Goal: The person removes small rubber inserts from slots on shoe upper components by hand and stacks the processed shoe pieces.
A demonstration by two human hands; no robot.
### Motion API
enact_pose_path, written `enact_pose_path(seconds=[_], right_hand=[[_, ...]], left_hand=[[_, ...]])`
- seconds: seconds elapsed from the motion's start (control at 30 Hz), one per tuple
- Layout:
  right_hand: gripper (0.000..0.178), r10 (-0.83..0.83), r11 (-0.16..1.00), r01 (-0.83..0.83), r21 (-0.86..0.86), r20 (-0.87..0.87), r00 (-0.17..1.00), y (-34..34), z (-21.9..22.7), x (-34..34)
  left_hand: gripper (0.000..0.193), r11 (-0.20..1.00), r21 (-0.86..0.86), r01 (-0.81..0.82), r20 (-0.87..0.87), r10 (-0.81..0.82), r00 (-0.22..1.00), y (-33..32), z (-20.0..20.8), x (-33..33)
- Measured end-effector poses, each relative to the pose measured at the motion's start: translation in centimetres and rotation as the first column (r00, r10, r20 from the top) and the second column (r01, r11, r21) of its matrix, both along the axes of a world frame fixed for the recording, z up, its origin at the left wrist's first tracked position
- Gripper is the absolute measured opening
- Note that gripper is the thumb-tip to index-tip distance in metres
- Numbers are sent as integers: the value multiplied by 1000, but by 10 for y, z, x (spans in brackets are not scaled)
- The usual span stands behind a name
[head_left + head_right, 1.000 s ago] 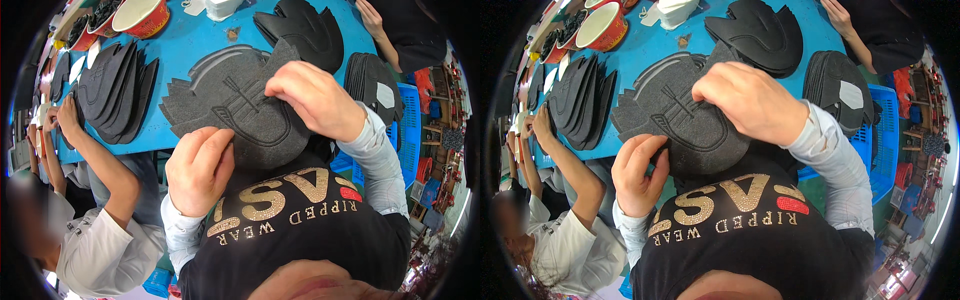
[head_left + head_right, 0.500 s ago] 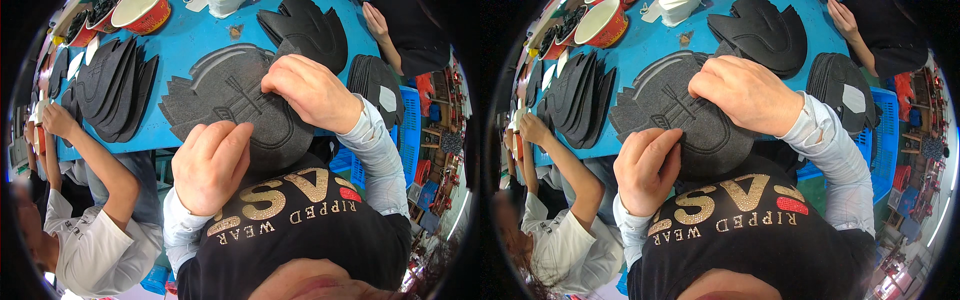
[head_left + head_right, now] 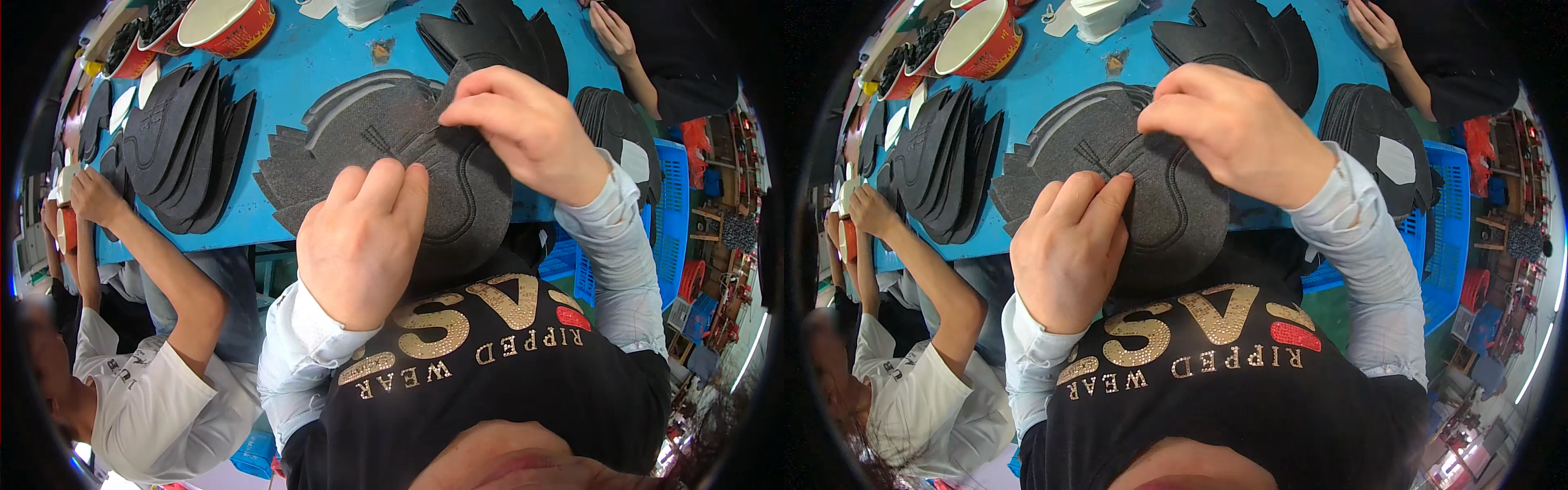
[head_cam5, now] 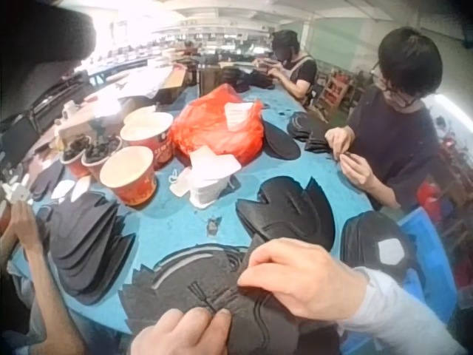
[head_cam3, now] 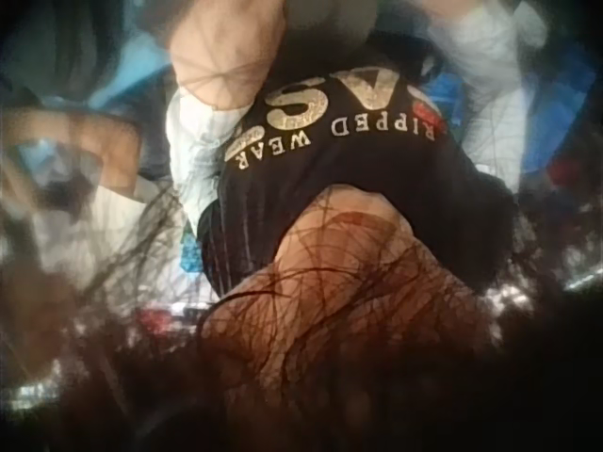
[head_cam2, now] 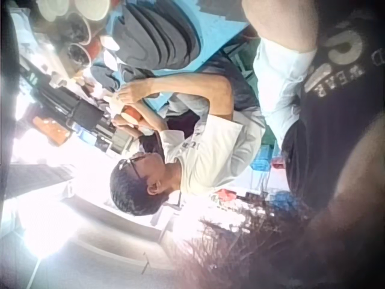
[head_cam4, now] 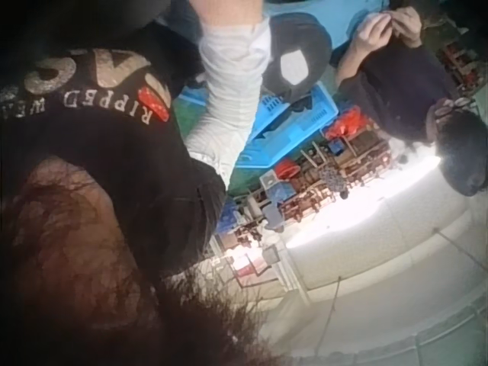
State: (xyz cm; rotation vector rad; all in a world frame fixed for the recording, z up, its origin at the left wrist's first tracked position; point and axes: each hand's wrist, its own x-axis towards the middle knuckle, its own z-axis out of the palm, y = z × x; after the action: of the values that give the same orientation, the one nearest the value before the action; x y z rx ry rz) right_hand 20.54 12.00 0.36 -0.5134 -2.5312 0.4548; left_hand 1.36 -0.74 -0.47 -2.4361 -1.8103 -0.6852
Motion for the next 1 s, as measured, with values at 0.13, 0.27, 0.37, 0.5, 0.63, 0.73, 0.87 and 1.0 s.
enact_pose_path(seconds=[0.13,0.27,0.37,0.5,0.63,0.73,0.87,1.0], right_hand=[[21,63,998,-64,9,22,998,-5,-5,-3],[20,50,999,-50,13,15,999,-3,-12,-3],[20,71,997,-71,-17,-17,997,-2,-15,-4],[19,95,995,-96,-17,-33,995,-5,-15,-9],[18,82,996,-81,33,-25,996,-5,-16,-9],[17,75,996,-73,59,-26,997,-6,-17,-8],[16,60,996,-58,64,-28,998,-9,-16,-8],[17,52,996,-49,74,-39,998,-10,-17,-7]], left_hand=[[31,1000,7,5,49,-5,999,1,-2,-1],[37,1000,28,3,95,-6,995,1,-6,-2],[42,997,80,11,135,-21,991,-2,-12,-7],[39,999,-29,20,215,-13,977,-8,-6,-9],[42,997,75,36,179,-49,983,-6,-12,-11],[42,995,94,19,191,-36,981,-6,-16,-11],[40,994,109,-28,142,13,990,-2,-13,-4],[36,1000,6,-18,59,18,998,3,-5,0]])
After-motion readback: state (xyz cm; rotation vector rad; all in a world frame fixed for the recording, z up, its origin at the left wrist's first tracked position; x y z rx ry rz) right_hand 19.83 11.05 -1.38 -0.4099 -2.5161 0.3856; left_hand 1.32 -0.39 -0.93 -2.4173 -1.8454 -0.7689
